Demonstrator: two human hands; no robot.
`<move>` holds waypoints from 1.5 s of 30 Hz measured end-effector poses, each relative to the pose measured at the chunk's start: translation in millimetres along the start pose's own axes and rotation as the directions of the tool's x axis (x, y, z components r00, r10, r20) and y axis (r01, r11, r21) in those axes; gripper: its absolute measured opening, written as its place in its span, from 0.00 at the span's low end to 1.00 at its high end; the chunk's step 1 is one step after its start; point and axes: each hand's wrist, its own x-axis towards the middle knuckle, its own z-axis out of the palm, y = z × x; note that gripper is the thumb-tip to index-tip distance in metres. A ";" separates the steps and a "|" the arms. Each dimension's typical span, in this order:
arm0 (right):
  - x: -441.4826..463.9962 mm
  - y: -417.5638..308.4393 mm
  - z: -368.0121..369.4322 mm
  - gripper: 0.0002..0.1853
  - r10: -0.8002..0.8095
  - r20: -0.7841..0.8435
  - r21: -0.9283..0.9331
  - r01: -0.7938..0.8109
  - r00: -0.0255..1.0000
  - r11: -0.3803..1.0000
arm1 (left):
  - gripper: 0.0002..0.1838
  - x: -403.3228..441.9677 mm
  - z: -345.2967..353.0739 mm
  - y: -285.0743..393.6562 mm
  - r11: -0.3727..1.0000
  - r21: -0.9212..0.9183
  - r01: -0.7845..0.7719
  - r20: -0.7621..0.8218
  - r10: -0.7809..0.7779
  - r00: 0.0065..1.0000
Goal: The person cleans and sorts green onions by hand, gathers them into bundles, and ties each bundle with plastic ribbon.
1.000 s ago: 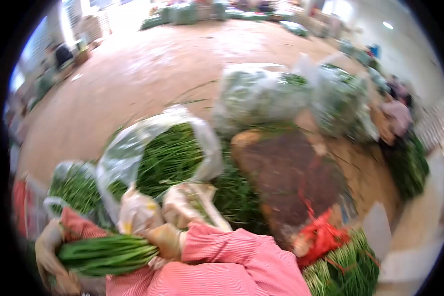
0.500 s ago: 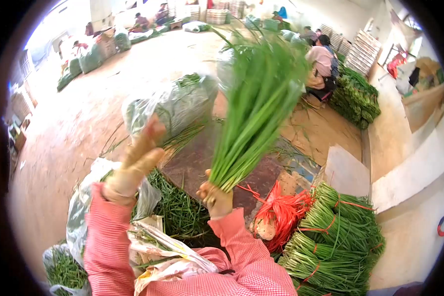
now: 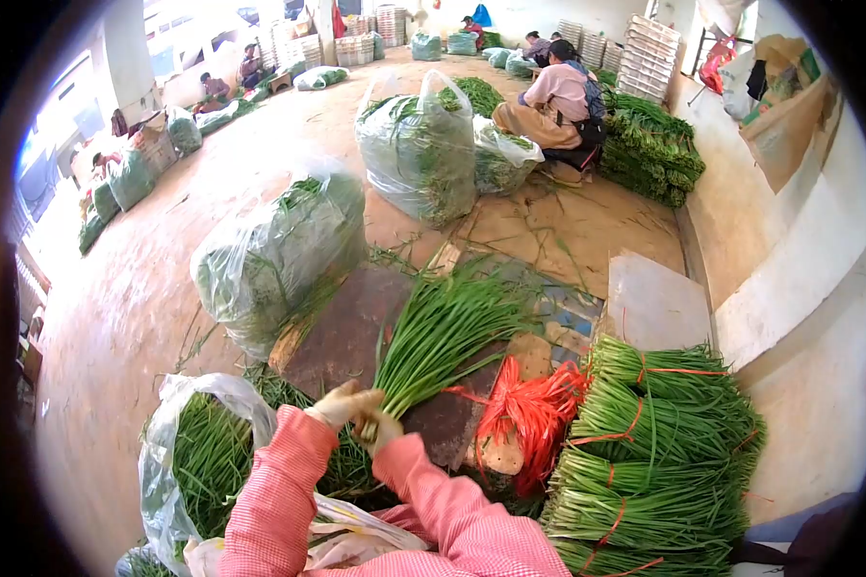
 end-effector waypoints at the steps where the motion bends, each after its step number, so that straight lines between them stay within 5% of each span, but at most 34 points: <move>1: 3.4 13.2 -15.8 0.02 0.067 0.161 -0.067 -0.057 0.985 0.996 | 0.53 -5.1 6.2 11.2 0.962 0.265 0.064 -0.088 -0.042 0.995; 3: 2.3 21.6 -17.5 0.03 0.059 0.160 -0.064 -0.050 0.985 0.997 | 0.65 8.6 10.3 3.2 0.826 0.541 0.160 -0.031 -0.171 0.985; 6: 4.9 20.7 -14.2 0.04 0.038 0.121 -0.059 -0.031 0.992 0.998 | 0.69 10.3 18.9 7.8 0.773 0.627 0.091 -0.031 -0.092 0.995; 12: 8.1 12.2 -7.1 0.06 0.026 0.073 -0.122 -0.017 0.997 0.992 | 0.72 14.4 40.5 53.2 0.489 0.872 -0.028 -0.117 0.262 0.958; 15: 6.8 12.7 -5.1 0.07 0.026 0.066 -0.178 -0.014 0.997 0.984 | 0.73 29.7 46.6 35.2 0.386 0.919 0.079 -0.116 0.074 0.990; 23: -20.0 6.8 -2.0 0.10 0.046 0.105 -0.501 0.013 0.993 0.865 | 0.72 38.8 65.9 -26.6 0.531 0.811 0.245 -0.314 0.042 0.948; 25: -33.5 3.3 -0.6 0.11 0.057 0.139 -0.620 0.042 0.989 0.783 | 0.70 28.9 61.4 -34.6 0.631 0.768 0.110 -0.269 0.162 0.949; 28: -55.8 5.5 5.6 0.12 0.117 0.223 -0.804 0.115 0.968 0.583 | 0.72 19.1 41.6 -51.5 0.842 0.416 -0.344 -0.310 0.487 0.816; 29: -62.5 9.1 9.3 0.12 0.163 0.252 -0.853 0.140 0.954 0.502 | 0.70 14.5 31.3 -57.0 0.815 0.290 -0.502 -0.369 0.579 0.727; 30: -70.2 9.9 13.3 0.12 0.201 0.282 -0.888 0.176 0.938 0.424 | 0.60 13.1 31.4 -72.7 0.727 0.510 -0.459 -0.486 0.684 0.543; 34: -68.2 9.7 44.6 0.14 0.326 0.400 -0.916 0.365 0.857 0.164 | 0.57 -3.9 15.2 -96.9 0.897 0.156 -0.413 -0.378 0.441 0.814; 35: -65.9 14.0 55.8 0.14 0.367 0.420 -0.906 0.409 0.830 0.113 | 0.43 -81.2 1.3 -76.0 0.791 -0.171 -0.588 -0.188 0.559 0.807; 39: -63.6 44.7 99.1 0.15 0.526 0.442 -0.843 0.537 0.727 -0.034 | 0.38 -113.4 1.4 -79.2 0.694 -0.187 -0.695 -0.486 0.550 0.679; 45: -60.6 91.4 136.8 0.18 0.721 0.388 -0.735 0.665 0.573 -0.133 | 0.31 -115.5 -29.8 -114.8 0.612 -0.096 -0.785 -0.879 0.318 0.355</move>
